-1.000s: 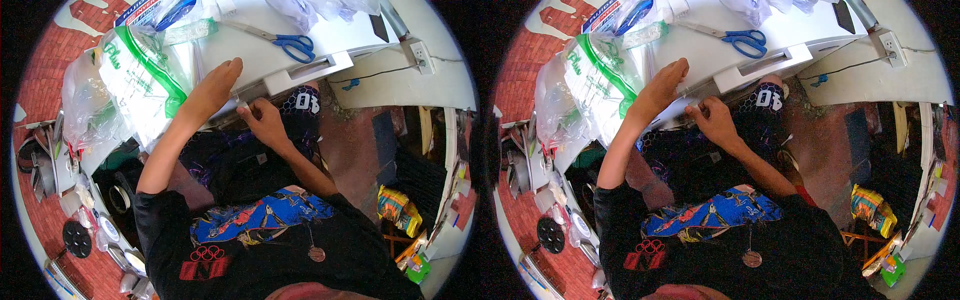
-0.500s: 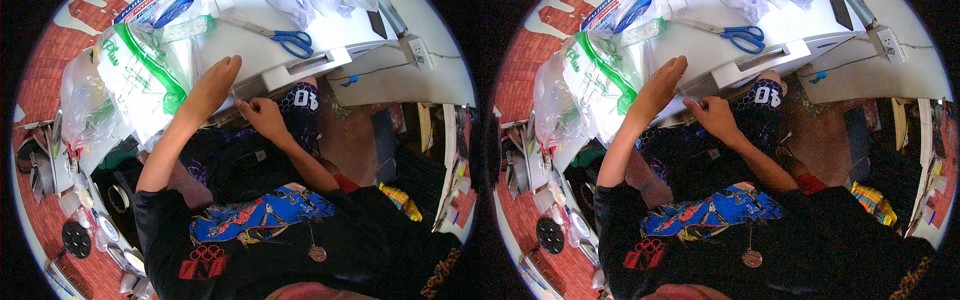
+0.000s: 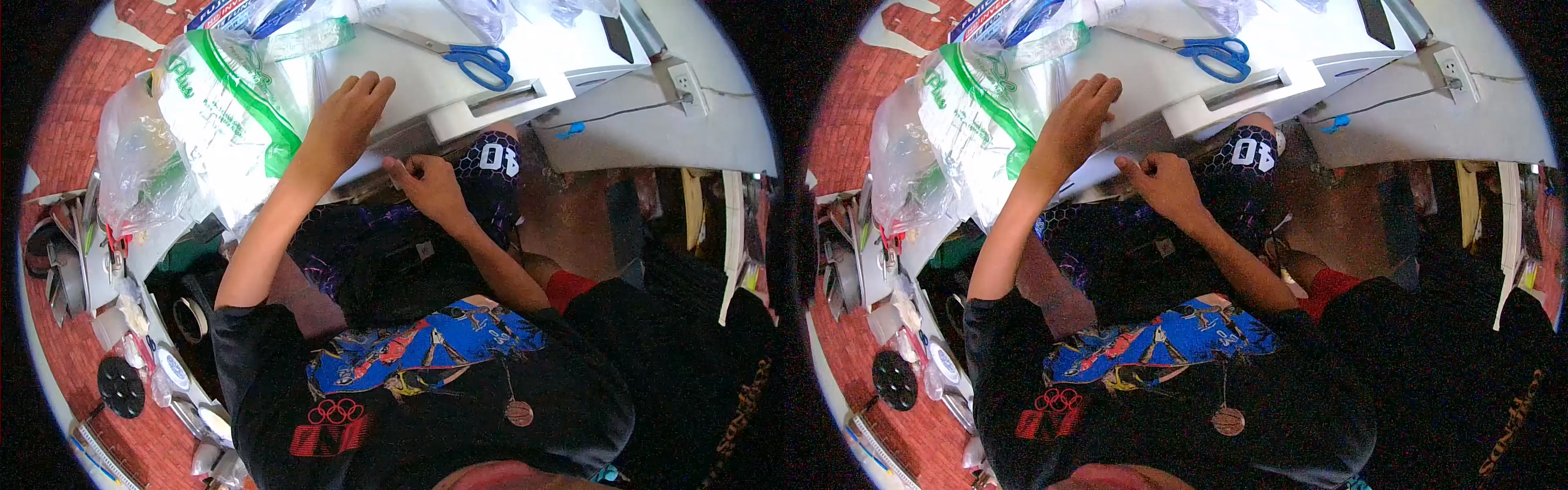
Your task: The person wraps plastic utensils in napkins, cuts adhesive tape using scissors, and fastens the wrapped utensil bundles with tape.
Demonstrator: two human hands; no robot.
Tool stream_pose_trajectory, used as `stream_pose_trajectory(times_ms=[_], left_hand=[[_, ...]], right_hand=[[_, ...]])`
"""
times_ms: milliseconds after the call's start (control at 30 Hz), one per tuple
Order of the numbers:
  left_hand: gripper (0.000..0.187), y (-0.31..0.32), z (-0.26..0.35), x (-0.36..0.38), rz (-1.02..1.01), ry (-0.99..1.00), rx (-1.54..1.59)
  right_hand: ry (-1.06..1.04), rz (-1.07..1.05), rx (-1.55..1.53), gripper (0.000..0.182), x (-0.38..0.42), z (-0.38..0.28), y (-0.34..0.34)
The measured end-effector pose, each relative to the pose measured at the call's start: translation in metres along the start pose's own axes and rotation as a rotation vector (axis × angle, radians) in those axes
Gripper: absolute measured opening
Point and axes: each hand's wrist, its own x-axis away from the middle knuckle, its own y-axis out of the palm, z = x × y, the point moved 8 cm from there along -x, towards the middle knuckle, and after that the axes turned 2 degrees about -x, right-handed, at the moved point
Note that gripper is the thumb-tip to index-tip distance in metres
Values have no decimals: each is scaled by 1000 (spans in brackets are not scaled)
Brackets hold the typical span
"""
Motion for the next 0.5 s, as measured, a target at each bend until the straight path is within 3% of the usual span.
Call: stream_pose_trajectory(times_ms=[100, 233, 300, 367, 500], left_hand=[[33, -13, 10, 1, 92, -62, -116], [22, -37, 52, 53, 316, -358, 180], [29, -16, 55, 86, 373, -558, 276], [47, 21, 53, 102, 317, -644, 413], [53, 66, 48, 111, 314, -618, 546]], right_hand=[[-2, -12, -7, 65, 1, 1, -1], [-25, -20, -94, 54, 9, 2, -7], [-30, -39, -109, 51, 8, 3, -6], [-48, -92, -206, 45, 9, 7, 2], [-9, -130, -351, 37, 13, 2, 3]])
